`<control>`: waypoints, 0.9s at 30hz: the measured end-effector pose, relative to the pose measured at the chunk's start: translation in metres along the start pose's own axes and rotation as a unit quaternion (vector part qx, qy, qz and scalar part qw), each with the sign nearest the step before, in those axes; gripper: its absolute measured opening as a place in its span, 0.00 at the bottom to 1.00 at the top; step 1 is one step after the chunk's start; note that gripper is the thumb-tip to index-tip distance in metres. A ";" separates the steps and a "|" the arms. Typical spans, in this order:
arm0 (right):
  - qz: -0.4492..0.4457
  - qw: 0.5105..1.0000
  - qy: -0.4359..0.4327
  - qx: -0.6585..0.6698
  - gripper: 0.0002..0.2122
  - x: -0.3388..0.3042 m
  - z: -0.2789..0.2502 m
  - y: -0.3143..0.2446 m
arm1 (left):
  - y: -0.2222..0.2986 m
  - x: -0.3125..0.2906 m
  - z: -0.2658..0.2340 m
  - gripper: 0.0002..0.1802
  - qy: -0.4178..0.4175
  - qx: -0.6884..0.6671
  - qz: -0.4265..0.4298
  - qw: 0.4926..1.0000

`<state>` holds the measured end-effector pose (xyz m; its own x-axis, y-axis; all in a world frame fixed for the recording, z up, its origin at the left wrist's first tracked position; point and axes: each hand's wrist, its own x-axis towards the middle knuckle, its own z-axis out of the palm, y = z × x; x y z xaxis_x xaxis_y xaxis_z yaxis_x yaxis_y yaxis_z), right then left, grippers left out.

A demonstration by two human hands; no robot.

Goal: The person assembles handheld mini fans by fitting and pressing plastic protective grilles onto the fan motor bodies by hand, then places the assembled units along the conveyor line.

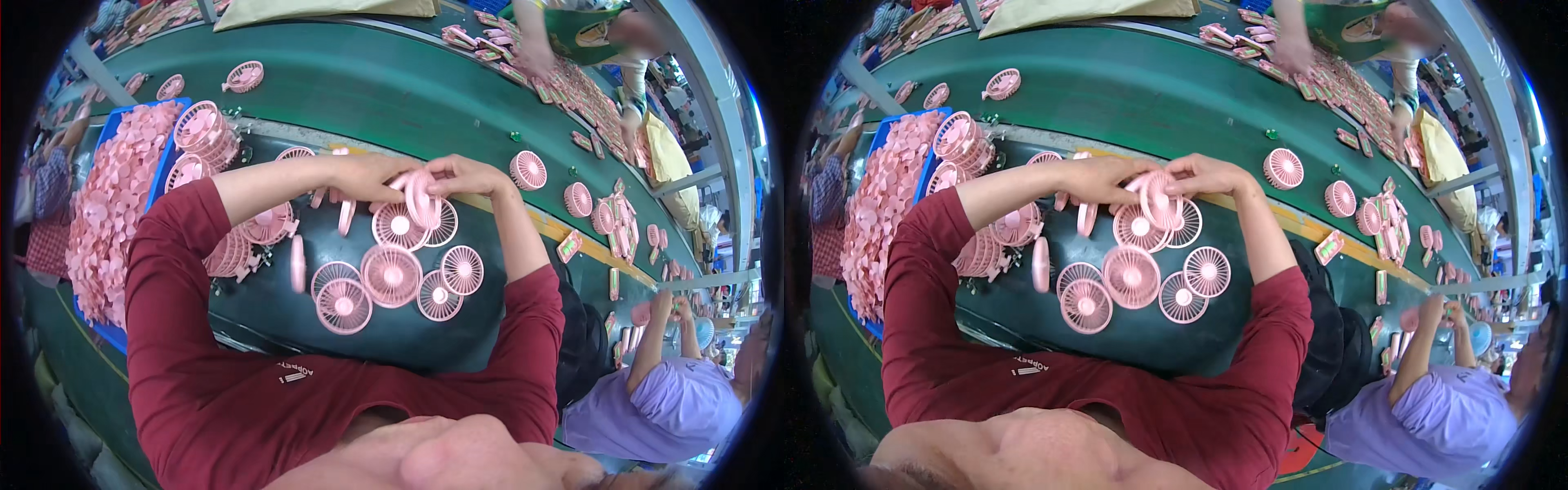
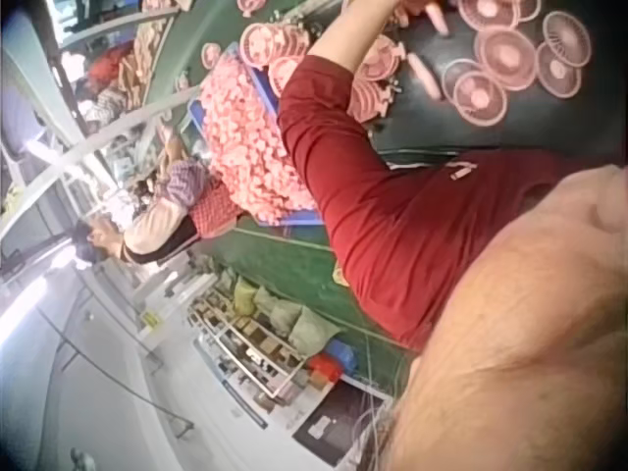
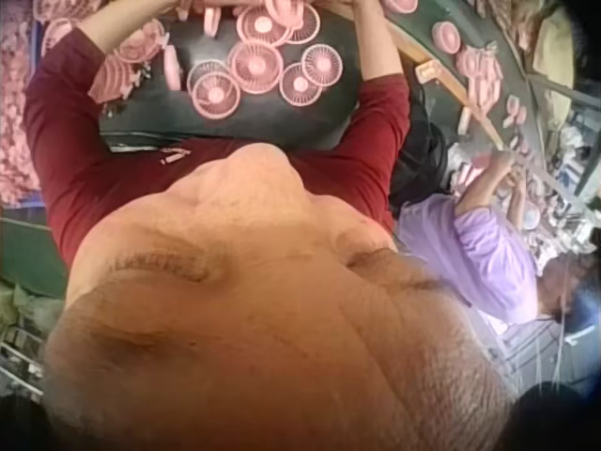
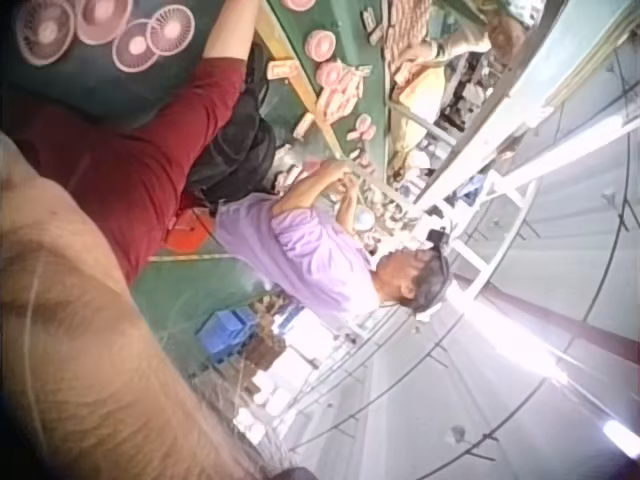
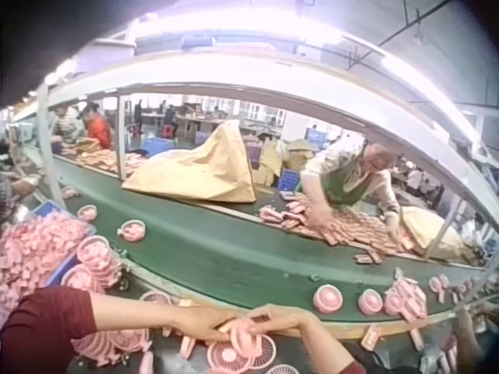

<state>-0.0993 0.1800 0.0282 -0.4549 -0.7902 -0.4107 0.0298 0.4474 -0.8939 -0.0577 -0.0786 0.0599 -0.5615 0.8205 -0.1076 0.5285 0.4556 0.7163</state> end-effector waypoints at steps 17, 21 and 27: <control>-0.168 0.917 0.245 -0.265 0.18 0.050 0.102 -0.078 | -0.053 -0.090 -0.033 0.23 0.228 0.023 -0.084 0.970; -0.214 0.913 0.151 -0.312 0.16 0.064 0.140 -0.106 | -0.026 -0.124 -0.036 0.24 0.237 0.012 -0.095 0.967; -0.379 0.849 -0.059 -0.364 0.27 0.072 0.256 -0.117 | -0.020 -0.123 -0.050 0.22 0.259 0.081 -0.116 0.955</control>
<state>0.0917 -0.0365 0.0572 -0.0045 -0.9837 0.1798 -0.8091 -0.1021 -0.5787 -0.0308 -0.2058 0.0930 -0.8933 0.4284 0.1359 0.4195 0.6865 0.5939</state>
